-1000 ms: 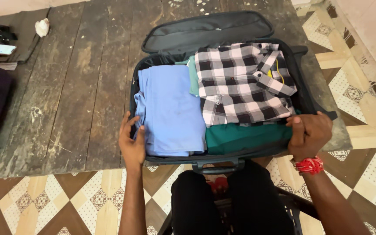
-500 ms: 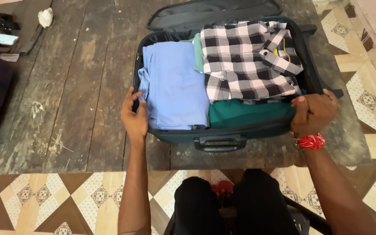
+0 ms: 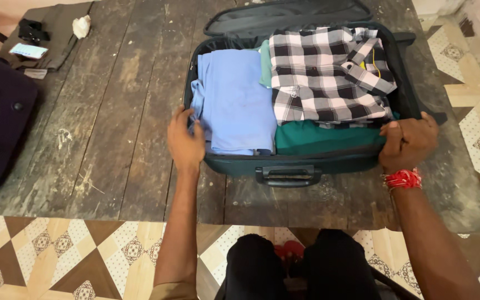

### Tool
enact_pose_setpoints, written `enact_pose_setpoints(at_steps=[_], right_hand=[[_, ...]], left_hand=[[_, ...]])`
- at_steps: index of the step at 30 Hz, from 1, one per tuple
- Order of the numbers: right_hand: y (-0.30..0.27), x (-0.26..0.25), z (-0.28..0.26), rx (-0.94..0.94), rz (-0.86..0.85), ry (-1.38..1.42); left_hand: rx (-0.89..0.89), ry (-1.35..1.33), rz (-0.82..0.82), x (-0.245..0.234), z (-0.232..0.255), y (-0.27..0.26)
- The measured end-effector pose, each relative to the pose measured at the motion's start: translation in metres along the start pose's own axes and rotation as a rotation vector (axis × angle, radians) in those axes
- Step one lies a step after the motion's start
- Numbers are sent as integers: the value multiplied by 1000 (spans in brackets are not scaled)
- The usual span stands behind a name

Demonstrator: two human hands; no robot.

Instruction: The person unzips a teal suitcase on a wooden table, removes a plaid shirt, spreads it across their lap while seated, and buttons several buttons before beginning to fold it.

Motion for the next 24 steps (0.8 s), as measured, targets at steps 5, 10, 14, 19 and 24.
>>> enact_pose_setpoints(at_steps=[5,10,14,19,24], right_hand=[[4,0,-3,-7,2,1],[4,-4,-6,-7,-9,-16],[9,-9,-13,-10,-6,-33],[10,-11,-19,-14,9,-35],[12,-13,-18,-12,7,0]], left_hand=[[287,-16,-130,27,72,14],[413,-26,-610,112,138,17],[479,217,-814,136,146,22],[452,245,-783,145,139,11],[559,151,-439,138,142,7]])
Point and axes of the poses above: each hand's wrist, its own y-axis towards the middle knuckle, its own x-axis out of the palm, z = x × y, the point moved 1 cm from there along y, towards the middle knuckle, and after that the axes turned 14 degrees about -y, right-handed, at the moved point
